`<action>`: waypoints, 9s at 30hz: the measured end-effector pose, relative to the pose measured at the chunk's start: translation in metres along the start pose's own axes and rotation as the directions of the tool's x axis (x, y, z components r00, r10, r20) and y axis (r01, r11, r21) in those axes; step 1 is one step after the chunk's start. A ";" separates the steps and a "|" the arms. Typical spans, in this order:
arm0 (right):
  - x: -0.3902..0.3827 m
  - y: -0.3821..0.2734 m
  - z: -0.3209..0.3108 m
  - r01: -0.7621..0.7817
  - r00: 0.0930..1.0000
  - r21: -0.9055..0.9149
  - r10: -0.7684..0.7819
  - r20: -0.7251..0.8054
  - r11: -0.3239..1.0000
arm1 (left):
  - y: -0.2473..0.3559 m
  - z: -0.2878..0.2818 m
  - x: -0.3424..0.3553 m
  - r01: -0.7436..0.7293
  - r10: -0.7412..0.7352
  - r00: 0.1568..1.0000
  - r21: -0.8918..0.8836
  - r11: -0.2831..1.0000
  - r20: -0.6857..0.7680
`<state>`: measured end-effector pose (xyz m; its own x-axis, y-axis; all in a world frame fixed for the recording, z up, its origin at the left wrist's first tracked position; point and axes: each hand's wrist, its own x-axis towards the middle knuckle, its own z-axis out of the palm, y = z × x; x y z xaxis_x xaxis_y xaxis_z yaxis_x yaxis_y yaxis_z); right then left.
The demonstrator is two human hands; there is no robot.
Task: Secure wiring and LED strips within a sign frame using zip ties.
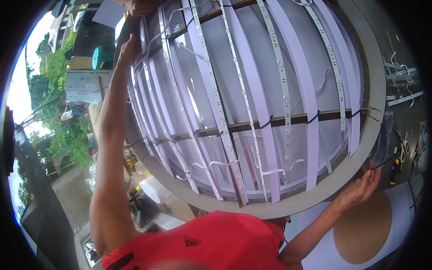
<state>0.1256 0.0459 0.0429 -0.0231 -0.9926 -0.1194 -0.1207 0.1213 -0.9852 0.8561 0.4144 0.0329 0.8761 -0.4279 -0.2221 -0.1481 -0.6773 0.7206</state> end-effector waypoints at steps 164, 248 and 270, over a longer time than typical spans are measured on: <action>-0.136 -0.067 0.423 0.982 0.027 0.010 -0.191 0.981 0.190 | 0.086 0.117 -0.499 -0.012 -0.115 0.961 -0.455 0.891 -0.251; 0.002 -0.088 0.042 0.080 0.409 -0.008 -0.026 0.912 0.997 | 0.017 0.199 -0.414 0.308 -0.371 0.905 -0.922 0.236 0.208; -0.095 -0.074 0.092 0.095 0.346 -0.091 0.053 0.937 0.991 | 0.004 0.199 -0.394 0.423 -0.414 0.845 -0.897 0.127 0.339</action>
<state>0.2283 0.1303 0.1157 0.9153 -0.3448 -0.2080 -0.2120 0.0266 -0.9769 0.4187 0.4613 -0.0070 0.6458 -0.2837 -0.7088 0.7631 0.2700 0.5872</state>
